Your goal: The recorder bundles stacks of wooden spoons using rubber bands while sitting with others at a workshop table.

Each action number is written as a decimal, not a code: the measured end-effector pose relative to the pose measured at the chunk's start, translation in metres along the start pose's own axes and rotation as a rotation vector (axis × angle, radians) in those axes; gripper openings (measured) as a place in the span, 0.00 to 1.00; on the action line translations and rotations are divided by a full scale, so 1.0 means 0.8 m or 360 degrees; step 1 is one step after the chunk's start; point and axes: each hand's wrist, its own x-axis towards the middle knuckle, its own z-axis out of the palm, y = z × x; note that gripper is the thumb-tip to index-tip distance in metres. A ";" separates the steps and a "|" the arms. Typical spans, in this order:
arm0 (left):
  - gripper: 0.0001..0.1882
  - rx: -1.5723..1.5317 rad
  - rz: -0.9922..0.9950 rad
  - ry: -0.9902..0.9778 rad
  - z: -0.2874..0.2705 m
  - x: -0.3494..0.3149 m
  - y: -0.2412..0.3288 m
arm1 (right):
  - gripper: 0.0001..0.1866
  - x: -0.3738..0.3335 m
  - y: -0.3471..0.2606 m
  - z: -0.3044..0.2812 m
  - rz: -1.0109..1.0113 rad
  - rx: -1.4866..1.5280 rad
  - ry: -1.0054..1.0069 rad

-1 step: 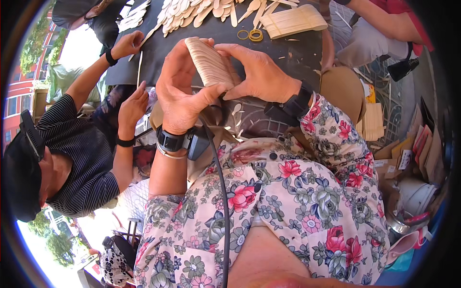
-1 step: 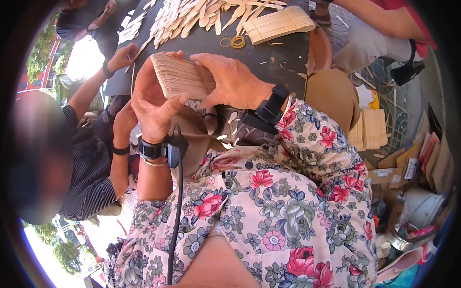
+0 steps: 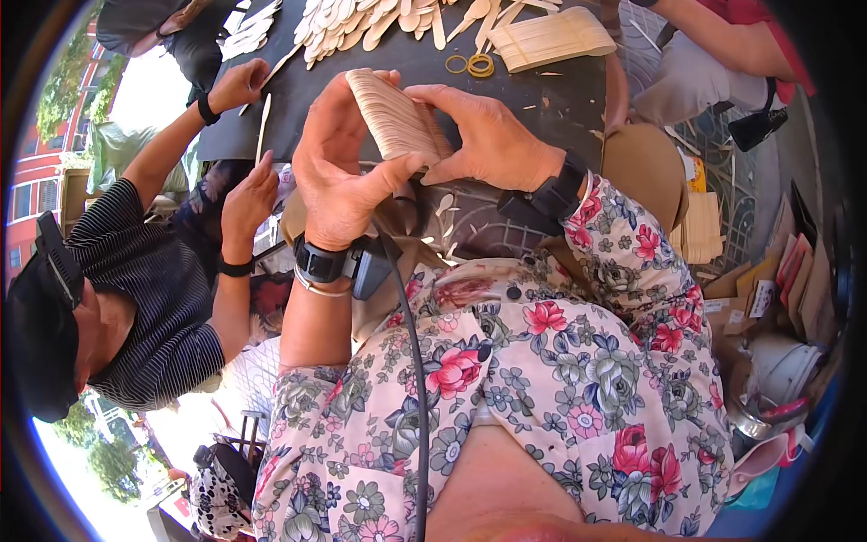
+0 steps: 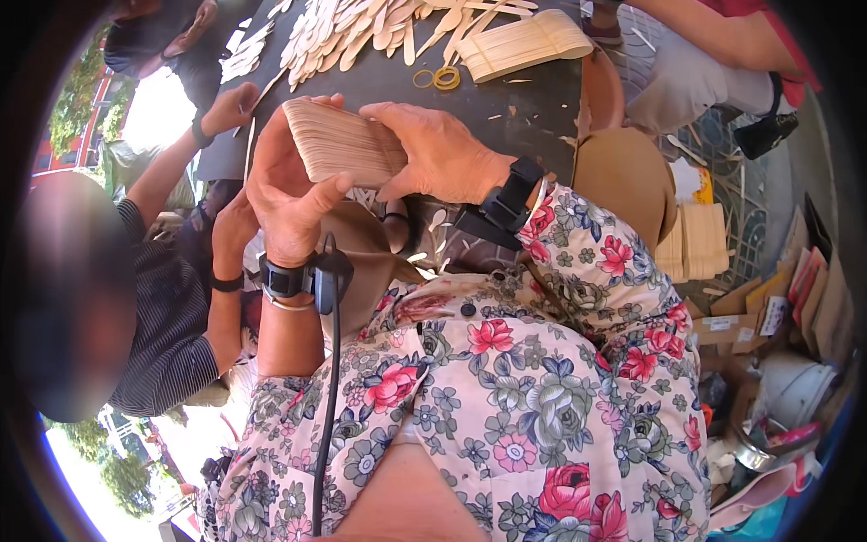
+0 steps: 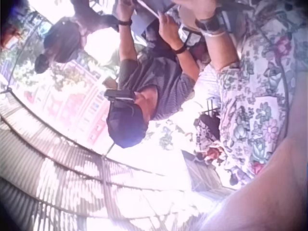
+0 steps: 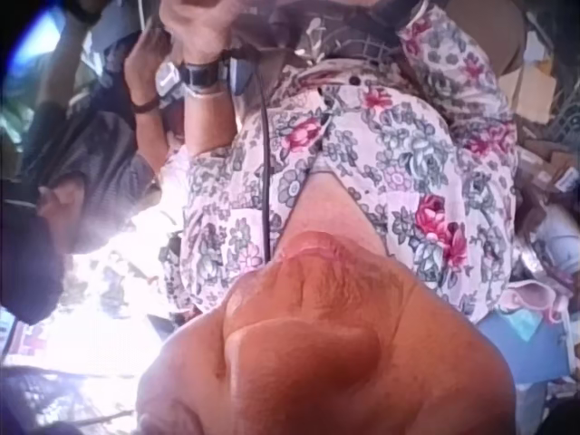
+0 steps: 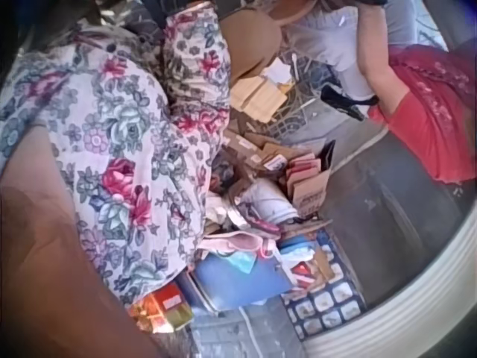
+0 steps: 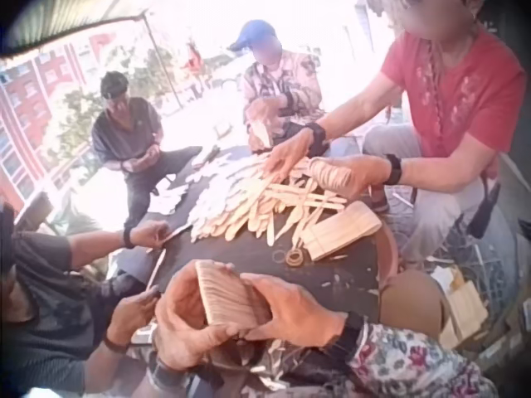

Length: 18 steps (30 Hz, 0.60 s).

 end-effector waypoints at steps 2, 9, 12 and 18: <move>0.43 -0.0013 -0.0001 0.0022 -0.001 0.001 -0.007 | 0.40 -0.006 0.004 -0.001 0.0068 -0.0064 -0.0062; 0.41 -0.0123 -0.0064 0.0024 -0.008 0.006 -0.018 | 0.41 -0.004 0.010 -0.013 0.0157 -0.0234 -0.0274; 0.41 -0.0118 -0.0068 0.0015 -0.009 0.008 -0.021 | 0.40 -0.003 0.012 -0.015 0.0147 -0.0267 -0.0274; 0.39 -0.0111 -0.0090 0.0012 -0.006 0.012 -0.021 | 0.41 -0.001 0.000 -0.023 0.0383 -0.0178 -0.0361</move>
